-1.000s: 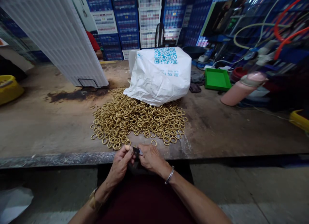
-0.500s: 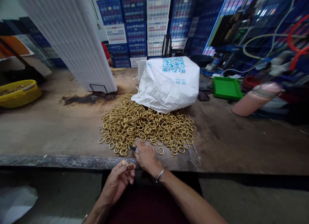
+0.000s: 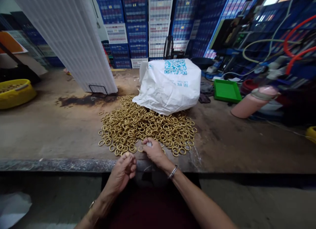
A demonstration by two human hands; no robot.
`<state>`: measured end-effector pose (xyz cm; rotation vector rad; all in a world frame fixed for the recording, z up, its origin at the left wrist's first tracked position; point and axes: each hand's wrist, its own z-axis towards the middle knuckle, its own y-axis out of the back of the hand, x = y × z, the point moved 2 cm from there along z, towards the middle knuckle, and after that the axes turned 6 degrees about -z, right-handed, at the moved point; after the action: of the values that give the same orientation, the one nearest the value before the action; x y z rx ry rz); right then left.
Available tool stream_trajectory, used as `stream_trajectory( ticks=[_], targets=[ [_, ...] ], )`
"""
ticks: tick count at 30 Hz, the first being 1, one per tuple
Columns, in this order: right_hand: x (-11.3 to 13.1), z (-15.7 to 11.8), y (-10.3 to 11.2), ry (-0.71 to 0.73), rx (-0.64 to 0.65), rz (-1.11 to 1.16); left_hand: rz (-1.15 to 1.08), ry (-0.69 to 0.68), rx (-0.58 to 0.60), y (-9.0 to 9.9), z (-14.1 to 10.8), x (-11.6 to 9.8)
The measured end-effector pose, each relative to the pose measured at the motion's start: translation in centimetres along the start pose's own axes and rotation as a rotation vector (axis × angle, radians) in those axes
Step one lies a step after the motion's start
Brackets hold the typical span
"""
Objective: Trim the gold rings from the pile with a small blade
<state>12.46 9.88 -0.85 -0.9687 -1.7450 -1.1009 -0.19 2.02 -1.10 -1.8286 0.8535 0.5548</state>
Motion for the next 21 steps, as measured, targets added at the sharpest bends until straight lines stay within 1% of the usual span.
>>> stream_trajectory(
  ticks=[2, 3, 5, 7, 9, 12, 15, 18, 21],
  targets=[
    [-0.1, -0.6, 0.0, -0.068, 0.067, 0.167, 0.247, -0.18, -0.054, -0.4, 0.4, -0.1],
    [-0.2, -0.9, -0.1, -0.087, 0.096, 0.227, 0.353, -0.266, -0.062, -0.6, 0.5, -0.2],
    [-0.3, -1.4, -0.2, -0.101, 0.14, 0.303, 0.512, -0.38, -0.02, -0.9, 0.9, -0.1],
    [-0.3, -1.7, -0.3, -0.097, 0.166, 0.328, 0.602, -0.415, 0.054, -1.1, 1.1, 0.0],
    [-0.2, -1.8, -0.3, -0.079, 0.163, 0.309, 0.636, -0.408, 0.089, -1.1, 1.2, 0.0],
    [-0.1, -1.9, -0.3, -0.037, 0.117, 0.183, 0.591, -0.354, 0.068, -1.1, 1.2, 0.0],
    [0.0, -1.8, -0.3, -0.004, 0.079, 0.051, 0.496, -0.202, 0.057, -1.1, 1.2, 0.2],
    [0.0, -1.8, -0.3, -0.004, 0.082, 0.028, 0.395, -0.071, 0.097, -1.0, 1.1, 0.4],
    [-0.1, -1.9, -0.4, -0.007, 0.126, 0.069, 0.286, -0.036, 0.144, -0.9, 0.9, 0.5]
  ],
)
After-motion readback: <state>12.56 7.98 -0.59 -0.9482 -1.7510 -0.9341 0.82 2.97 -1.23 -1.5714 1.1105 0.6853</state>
